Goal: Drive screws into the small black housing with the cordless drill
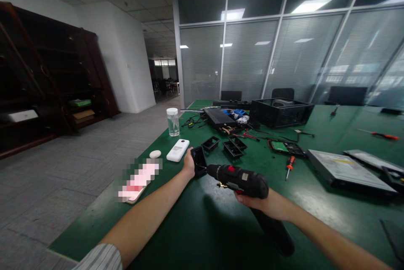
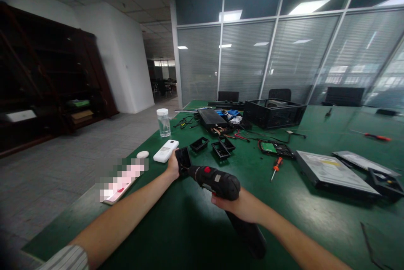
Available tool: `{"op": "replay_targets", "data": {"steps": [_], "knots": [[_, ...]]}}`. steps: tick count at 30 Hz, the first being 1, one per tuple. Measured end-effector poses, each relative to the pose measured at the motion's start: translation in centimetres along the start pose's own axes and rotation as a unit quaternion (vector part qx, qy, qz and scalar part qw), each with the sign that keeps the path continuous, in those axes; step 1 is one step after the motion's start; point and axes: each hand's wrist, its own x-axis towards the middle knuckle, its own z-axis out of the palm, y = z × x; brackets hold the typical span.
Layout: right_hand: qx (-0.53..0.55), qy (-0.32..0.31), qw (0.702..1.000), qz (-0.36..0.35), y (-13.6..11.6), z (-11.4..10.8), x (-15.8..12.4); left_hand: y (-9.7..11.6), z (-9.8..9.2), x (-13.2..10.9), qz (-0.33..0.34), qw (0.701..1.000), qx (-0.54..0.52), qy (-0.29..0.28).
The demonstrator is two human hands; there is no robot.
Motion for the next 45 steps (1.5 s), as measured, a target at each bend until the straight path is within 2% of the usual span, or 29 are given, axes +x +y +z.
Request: {"op": "replay_targets", "data": {"steps": [13, 22, 33, 39, 45], "knots": [[0.030, -0.016, 0.999, 0.004, -0.2, -0.4, 0.3, 0.3, 0.1, -0.3, -0.017, 1.000, 0.011, -0.001], [0.027, -0.018, 0.999, 0.005, -0.7, -0.3, 0.2, 0.2, 0.0, -0.4, -0.004, 1.000, 0.010, 0.010], [0.028, -0.011, 1.000, 0.001, 0.1, -0.3, 0.2, 0.0, -0.1, -0.1, -0.005, 1.000, 0.000, 0.016], [0.035, -0.011, 0.999, 0.008, 0.0, -0.3, 0.3, 0.1, -0.3, 0.0, -0.003, 1.000, 0.019, -0.009], [0.042, -0.014, 0.999, -0.002, 0.5, -0.5, 0.4, -0.1, -0.4, 0.4, -0.005, 1.000, 0.011, -0.006]]}}
